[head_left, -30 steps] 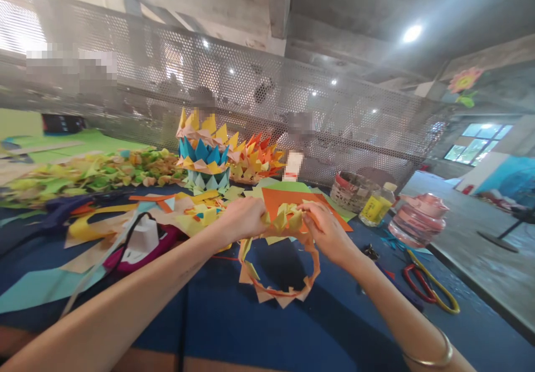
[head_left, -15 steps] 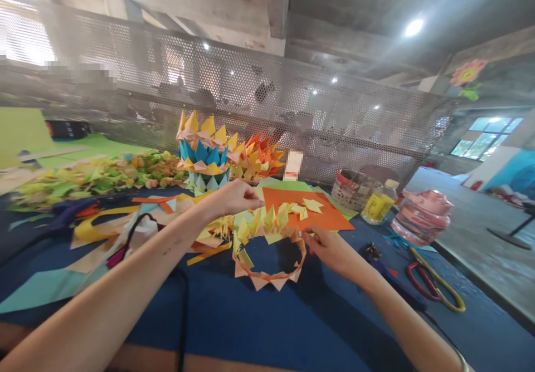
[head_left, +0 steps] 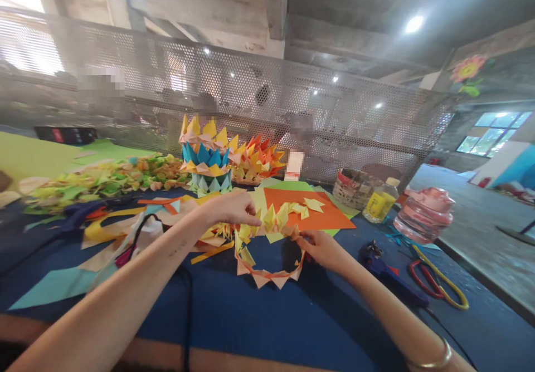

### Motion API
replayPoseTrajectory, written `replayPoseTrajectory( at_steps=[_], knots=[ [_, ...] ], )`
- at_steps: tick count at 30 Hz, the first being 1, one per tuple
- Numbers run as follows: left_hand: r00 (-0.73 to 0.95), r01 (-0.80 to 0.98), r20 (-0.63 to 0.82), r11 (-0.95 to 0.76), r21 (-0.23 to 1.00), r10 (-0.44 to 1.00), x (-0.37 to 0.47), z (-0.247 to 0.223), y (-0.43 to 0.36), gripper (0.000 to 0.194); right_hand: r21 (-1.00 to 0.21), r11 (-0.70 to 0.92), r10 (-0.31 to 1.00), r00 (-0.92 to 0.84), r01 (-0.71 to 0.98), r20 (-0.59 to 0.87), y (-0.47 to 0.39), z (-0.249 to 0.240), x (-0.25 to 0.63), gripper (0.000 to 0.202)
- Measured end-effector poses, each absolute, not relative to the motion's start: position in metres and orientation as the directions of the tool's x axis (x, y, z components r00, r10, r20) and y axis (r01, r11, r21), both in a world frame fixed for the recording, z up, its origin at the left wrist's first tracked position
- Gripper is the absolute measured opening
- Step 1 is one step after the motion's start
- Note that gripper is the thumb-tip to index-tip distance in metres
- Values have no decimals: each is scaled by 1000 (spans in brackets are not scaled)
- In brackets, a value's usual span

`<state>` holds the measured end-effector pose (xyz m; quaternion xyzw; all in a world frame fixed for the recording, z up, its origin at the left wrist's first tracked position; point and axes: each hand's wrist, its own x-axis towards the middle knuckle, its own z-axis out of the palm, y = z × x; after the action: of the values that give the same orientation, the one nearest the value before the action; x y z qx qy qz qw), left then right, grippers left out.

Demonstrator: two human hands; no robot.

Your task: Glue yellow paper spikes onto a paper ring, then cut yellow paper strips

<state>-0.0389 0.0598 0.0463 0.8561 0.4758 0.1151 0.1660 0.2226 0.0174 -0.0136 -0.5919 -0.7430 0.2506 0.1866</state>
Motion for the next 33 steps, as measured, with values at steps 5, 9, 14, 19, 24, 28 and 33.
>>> replayPoseTrajectory(
  at_steps=[5, 9, 14, 19, 24, 28, 33],
  knots=[
    [526, 768, 28, -489, 413, 850, -34, 43, 60, 15, -664, 109, 976, -208, 739, -72, 17, -13, 222, 33],
    [445, 808, 92, -444, 387, 891, -35, 44, 61, 15, -686, 121, 979, -201, 717, -38, 13, -7, 217, 33],
    [272, 863, 192, -327, 386, 943, -35, 47, 59, 15, -658, 175, 973, -230, 732, 2, 9, -6, 214, 35],
    [206, 796, 331, -355, 490, 921, -30, 53, 54, 19, -511, 263, 943, -105, 819, 316, 3, -1, 216, 48],
    [408, 524, 358, -537, 662, 840, -8, 51, 39, 19, -391, 381, 837, -133, 837, 531, -7, 3, 209, 40],
    [543, 342, 339, -570, 747, 769, 10, 43, 25, 14, -334, 446, 791, -192, 830, 581, -12, -2, 204, 37],
    [593, 222, 331, -544, 809, 734, 18, 36, 20, 11, -287, 488, 769, -250, 825, 588, -15, -5, 204, 31]
  ],
)
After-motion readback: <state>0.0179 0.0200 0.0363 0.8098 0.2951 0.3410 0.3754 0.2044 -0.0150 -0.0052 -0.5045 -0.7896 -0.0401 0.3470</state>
